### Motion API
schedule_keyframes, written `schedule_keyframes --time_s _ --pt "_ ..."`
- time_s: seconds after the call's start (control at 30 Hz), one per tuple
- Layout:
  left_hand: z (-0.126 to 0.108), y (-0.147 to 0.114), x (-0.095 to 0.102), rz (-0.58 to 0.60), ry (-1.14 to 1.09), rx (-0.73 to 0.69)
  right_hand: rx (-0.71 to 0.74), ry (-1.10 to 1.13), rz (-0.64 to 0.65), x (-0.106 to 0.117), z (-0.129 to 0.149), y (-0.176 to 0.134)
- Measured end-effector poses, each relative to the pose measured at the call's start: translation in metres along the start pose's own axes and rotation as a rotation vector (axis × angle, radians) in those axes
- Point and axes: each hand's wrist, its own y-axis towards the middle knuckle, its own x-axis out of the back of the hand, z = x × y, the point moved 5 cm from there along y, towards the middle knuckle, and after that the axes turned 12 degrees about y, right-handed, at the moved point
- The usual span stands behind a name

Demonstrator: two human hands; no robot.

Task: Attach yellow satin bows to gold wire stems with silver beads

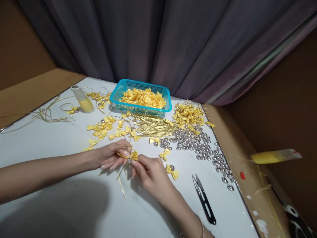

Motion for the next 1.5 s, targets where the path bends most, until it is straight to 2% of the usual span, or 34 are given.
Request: schedule_keyframes --time_s 0.2,0.43,0.6,0.83,1.0,1.13,1.27,1.33,1.43,1.5 --pt "-0.004 -0.001 -0.001 -0.028 0.043 0.009 0.019 0.001 -0.042 0.003 -0.001 0.0" --pt "-0.008 -0.002 -0.005 -0.078 0.088 0.002 0.011 0.059 -0.026 0.0 -0.004 0.002" --pt "-0.017 -0.003 -0.007 -0.083 0.099 -0.021 -0.026 0.018 -0.015 0.004 -0.007 0.002" --pt "-0.021 -0.003 -0.006 -0.097 0.116 -0.045 0.05 0.004 -0.075 0.005 0.0 -0.001" --pt "-0.024 -0.007 -0.013 -0.128 0.288 0.027 0.075 0.012 -0.119 0.003 0.001 0.0" --pt "-0.039 -0.013 -0.019 -0.157 0.464 0.024 0.09 -0.094 -0.042 0.024 0.005 -0.001" --pt "-0.049 -0.016 -0.026 -0.166 0.678 0.053 0.162 -0.223 -0.193 0.057 0.026 -0.007" --pt "-0.05 -0.017 -0.031 -0.161 0.747 0.069 0.227 -0.353 -0.141 0.055 0.039 -0.008" --pt "-0.05 -0.019 -0.038 -0.132 0.787 0.098 0.304 -0.516 0.065 0.034 0.051 -0.004" --pt "-0.051 -0.02 -0.043 -0.099 0.79 0.111 0.319 -0.546 0.156 0.024 0.053 -0.002"
